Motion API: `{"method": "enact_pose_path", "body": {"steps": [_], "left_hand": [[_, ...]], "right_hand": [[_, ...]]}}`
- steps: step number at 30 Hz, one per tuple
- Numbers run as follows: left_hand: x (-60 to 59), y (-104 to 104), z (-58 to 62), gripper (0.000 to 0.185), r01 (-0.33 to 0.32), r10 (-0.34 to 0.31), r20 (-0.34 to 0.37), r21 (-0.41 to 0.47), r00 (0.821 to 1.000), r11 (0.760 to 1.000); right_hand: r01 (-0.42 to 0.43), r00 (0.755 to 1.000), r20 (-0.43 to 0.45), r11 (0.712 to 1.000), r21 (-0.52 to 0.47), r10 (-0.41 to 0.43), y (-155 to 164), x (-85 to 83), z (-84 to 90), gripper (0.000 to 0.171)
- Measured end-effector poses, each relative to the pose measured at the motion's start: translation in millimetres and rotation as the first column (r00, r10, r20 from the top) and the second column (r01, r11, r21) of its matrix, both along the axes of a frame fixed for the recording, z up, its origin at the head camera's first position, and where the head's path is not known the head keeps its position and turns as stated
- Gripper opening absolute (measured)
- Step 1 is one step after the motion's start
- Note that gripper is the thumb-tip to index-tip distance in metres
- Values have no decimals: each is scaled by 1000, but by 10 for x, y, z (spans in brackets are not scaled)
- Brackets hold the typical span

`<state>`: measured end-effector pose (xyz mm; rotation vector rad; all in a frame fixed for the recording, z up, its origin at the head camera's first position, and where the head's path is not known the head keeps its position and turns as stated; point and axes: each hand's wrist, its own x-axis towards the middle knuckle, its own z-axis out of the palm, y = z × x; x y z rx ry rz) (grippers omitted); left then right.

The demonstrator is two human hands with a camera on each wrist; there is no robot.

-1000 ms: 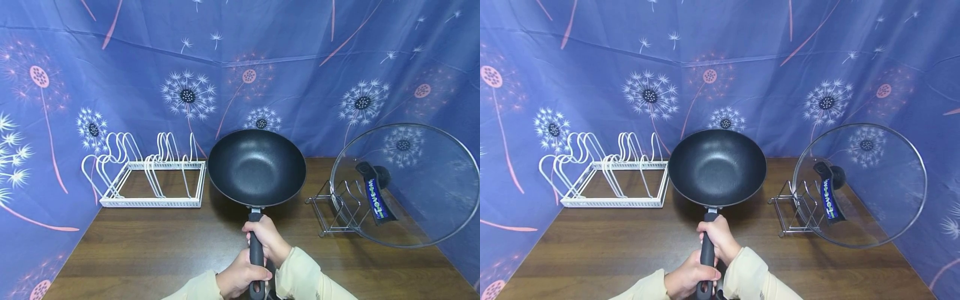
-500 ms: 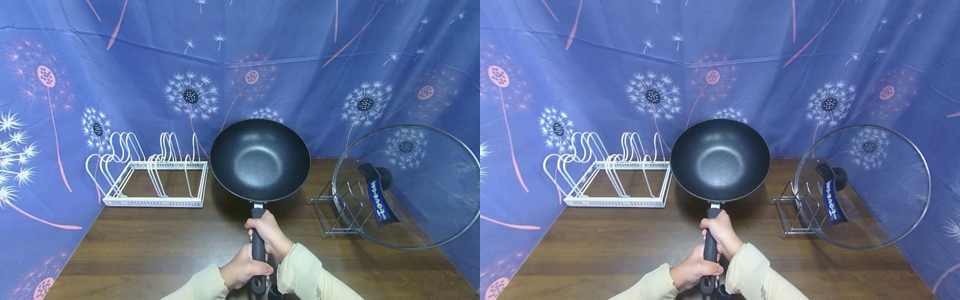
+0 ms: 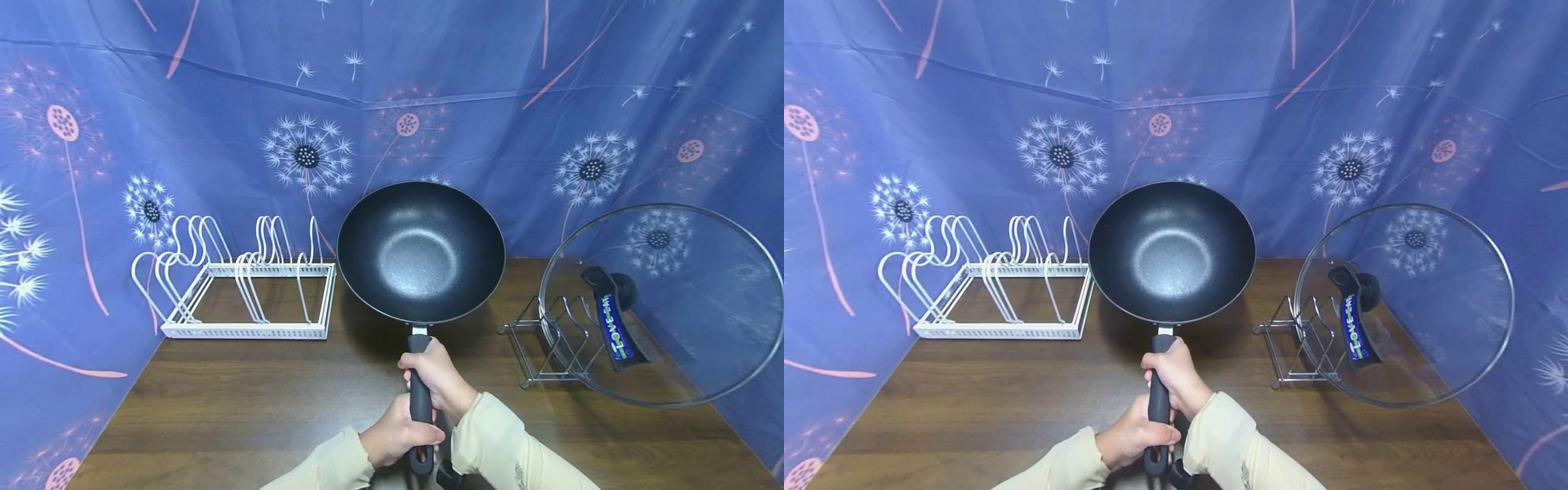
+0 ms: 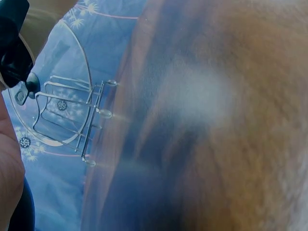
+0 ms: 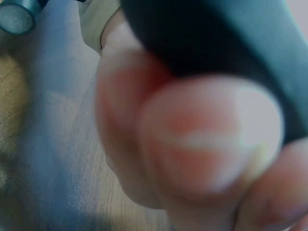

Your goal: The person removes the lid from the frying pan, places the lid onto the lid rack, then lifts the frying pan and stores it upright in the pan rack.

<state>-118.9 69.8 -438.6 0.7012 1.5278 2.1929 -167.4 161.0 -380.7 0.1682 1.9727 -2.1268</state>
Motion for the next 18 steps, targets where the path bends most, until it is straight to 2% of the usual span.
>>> {"method": "enact_pose_path", "body": {"steps": [11, 18], "left_hand": [[-54, -19, 24, 29, -1, 0, -49, -14, 999, 1000], [-104, -13, 14, 24, -49, 41, -108, -66, 993, 997]], "right_hand": [[9, 1000, -25, 1000, 11, -8, -8, -26, 46, 50], [22, 999, -33, 1000, 12, -21, -4, -58, 71, 48]]}}
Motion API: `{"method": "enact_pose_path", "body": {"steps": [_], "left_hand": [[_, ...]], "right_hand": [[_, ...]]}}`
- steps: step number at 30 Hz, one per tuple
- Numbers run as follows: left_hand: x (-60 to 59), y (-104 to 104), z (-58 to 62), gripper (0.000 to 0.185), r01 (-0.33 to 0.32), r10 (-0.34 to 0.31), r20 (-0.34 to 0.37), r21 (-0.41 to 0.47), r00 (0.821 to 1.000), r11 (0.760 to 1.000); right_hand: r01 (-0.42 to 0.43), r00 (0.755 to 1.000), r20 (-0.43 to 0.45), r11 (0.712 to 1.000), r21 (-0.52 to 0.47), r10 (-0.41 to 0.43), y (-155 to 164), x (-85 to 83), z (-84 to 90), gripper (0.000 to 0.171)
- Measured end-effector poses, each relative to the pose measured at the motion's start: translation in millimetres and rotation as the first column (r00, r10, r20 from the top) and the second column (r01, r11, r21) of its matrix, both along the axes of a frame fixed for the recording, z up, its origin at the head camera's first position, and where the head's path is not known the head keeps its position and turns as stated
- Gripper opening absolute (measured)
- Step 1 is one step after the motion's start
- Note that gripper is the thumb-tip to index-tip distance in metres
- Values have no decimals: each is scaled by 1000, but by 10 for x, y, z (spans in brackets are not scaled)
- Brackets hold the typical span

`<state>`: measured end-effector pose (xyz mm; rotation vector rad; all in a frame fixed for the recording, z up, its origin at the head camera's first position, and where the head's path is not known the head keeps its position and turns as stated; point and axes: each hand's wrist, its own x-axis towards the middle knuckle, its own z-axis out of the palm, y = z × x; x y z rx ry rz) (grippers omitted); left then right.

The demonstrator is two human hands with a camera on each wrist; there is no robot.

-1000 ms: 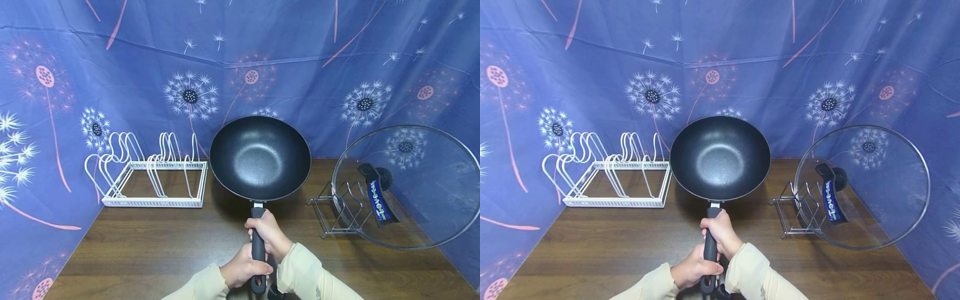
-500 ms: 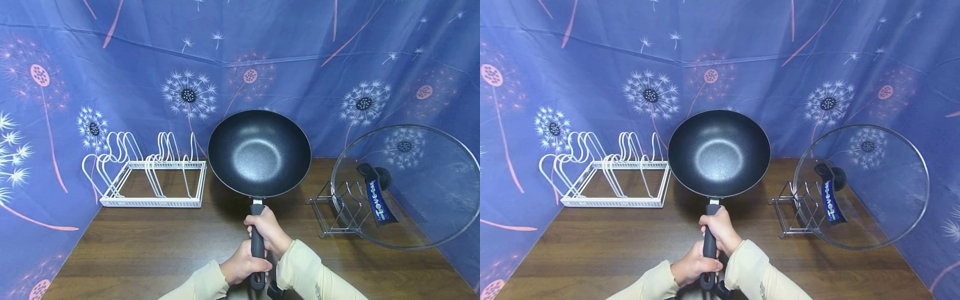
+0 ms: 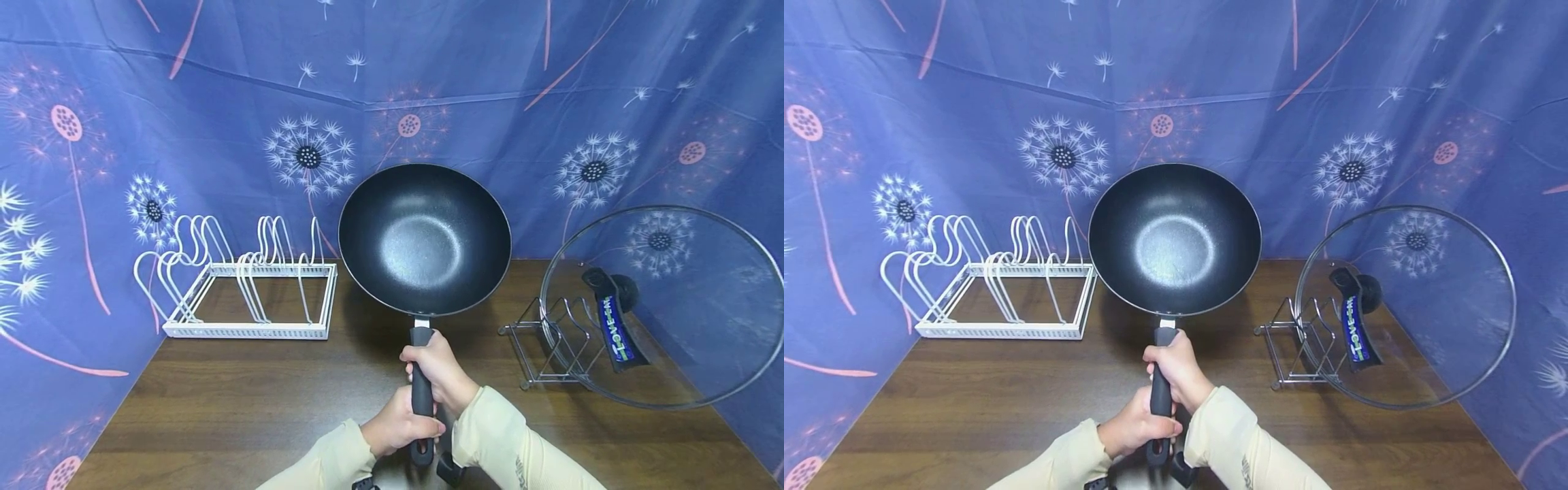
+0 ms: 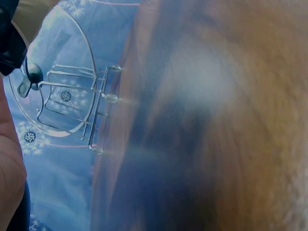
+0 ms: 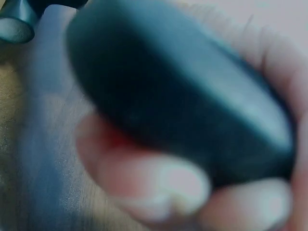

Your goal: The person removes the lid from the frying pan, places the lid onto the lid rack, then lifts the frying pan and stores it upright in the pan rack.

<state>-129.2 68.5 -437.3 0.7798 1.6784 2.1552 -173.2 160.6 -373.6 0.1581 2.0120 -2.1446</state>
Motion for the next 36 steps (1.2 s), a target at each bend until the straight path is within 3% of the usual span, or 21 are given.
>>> {"method": "enact_pose_path", "body": {"steps": [10, 18, 24, 31, 36], "left_hand": [[-75, 16, -32, 22, -43, 38, -92, -54, 995, 998], [-165, 0, -71, 17, -125, 98, -213, -118, 972, 985], [-229, -38, -72, 16, -211, 141, -372, -153, 917, 965], [-278, -62, -133, 12, -266, 162, -437, -189, 885, 945], [-317, -63, -159, 13, -316, 180, -506, -197, 844, 928]], "right_hand": [[-6, 1000, 10, 1000, -16, 6, -1, -46, 38, 54], [-16, 1000, -5, 999, -31, 16, -3, -99, 67, 43], [-56, 998, -33, 997, -47, 55, -10, -105, 126, 39], [-41, 999, 7, 998, -54, 42, -40, -127, 134, 32], [-36, 999, 5, 999, -39, 37, -58, -121, 179, 28]]}}
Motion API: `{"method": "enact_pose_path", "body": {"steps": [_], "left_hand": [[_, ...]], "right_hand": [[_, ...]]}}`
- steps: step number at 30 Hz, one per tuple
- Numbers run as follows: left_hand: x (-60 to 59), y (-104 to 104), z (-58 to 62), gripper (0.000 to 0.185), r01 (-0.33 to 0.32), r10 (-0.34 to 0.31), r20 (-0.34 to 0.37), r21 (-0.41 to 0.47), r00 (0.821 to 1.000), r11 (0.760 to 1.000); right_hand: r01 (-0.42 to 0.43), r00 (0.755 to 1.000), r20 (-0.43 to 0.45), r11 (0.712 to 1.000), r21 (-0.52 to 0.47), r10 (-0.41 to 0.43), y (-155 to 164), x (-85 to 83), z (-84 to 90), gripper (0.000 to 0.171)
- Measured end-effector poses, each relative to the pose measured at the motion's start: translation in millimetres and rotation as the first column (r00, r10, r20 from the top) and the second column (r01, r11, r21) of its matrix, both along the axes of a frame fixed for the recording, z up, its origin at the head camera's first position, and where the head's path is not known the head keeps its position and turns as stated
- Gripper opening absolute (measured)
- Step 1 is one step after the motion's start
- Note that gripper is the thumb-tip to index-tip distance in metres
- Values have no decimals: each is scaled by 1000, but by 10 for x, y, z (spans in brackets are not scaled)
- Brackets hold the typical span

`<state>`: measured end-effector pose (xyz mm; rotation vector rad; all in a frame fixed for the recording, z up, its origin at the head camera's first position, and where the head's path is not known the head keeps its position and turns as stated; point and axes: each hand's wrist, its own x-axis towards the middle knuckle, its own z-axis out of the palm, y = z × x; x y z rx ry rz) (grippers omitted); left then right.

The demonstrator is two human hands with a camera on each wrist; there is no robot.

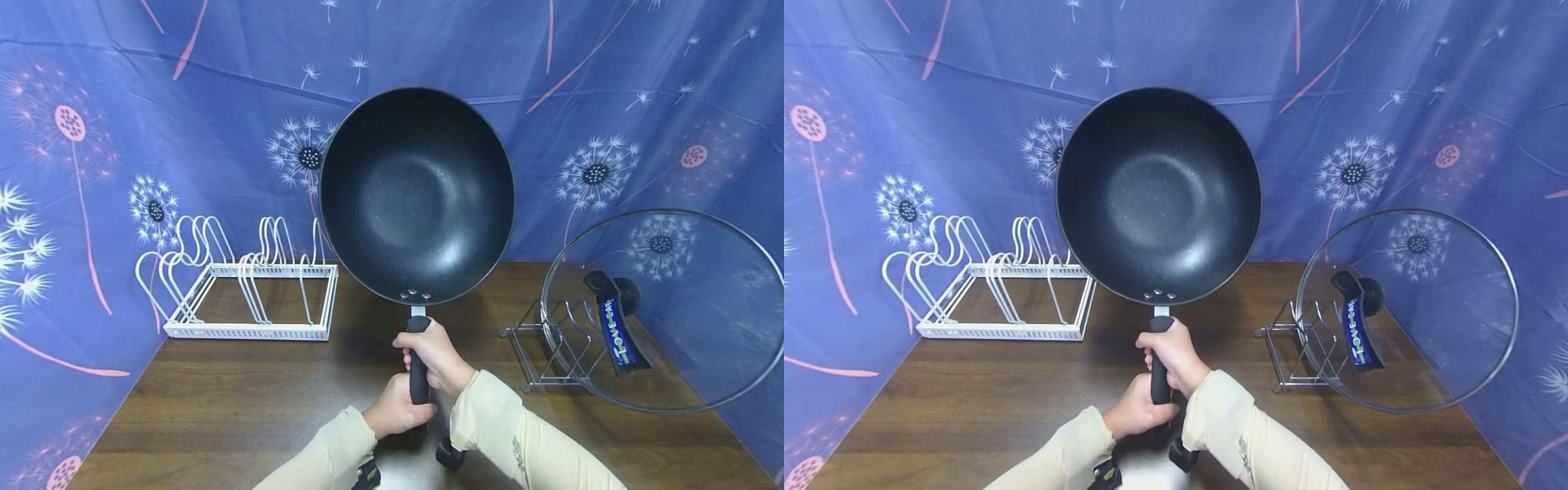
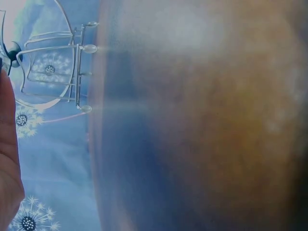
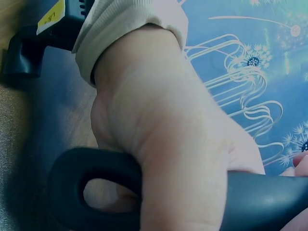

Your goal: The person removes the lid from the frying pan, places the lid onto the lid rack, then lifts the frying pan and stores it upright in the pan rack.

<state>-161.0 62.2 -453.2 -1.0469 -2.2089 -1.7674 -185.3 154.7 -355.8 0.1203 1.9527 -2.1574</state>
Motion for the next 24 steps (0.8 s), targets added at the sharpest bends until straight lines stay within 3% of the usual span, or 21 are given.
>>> {"method": "enact_pose_path", "body": {"steps": [8, 11, 15, 17, 19, 24], "left_hand": [[-18, 3, 37, 17, -74, 69, -78, -62, 995, 995], [-20, 26, 51, 14, -23, 23, 20, -38, 1000, 999], [-27, 91, 53, 11, 48, -50, 167, 15, 985, 999], [-29, 120, 47, 11, 43, -47, 173, 26, 984, 999], [-28, 139, 49, 12, 11, -17, 163, 37, 986, 999], [-35, 137, 65, 9, -141, 138, 96, 34, 986, 989]], "right_hand": [[-1, 998, -67, 1000, -11, 0, -24, 17, 44, 28], [-2, 996, -89, 1000, -10, 1, -28, 11, 52, 27], [-4, 992, -125, 1000, 4, 5, -23, -3, 62, 25], [-13, 990, -142, 1000, 20, 16, -22, -6, 72, 24], [-30, 988, -152, 999, 31, 34, -23, -7, 81, 23], [-34, 978, -204, 999, 40, 41, -51, -34, 102, 21]]}}
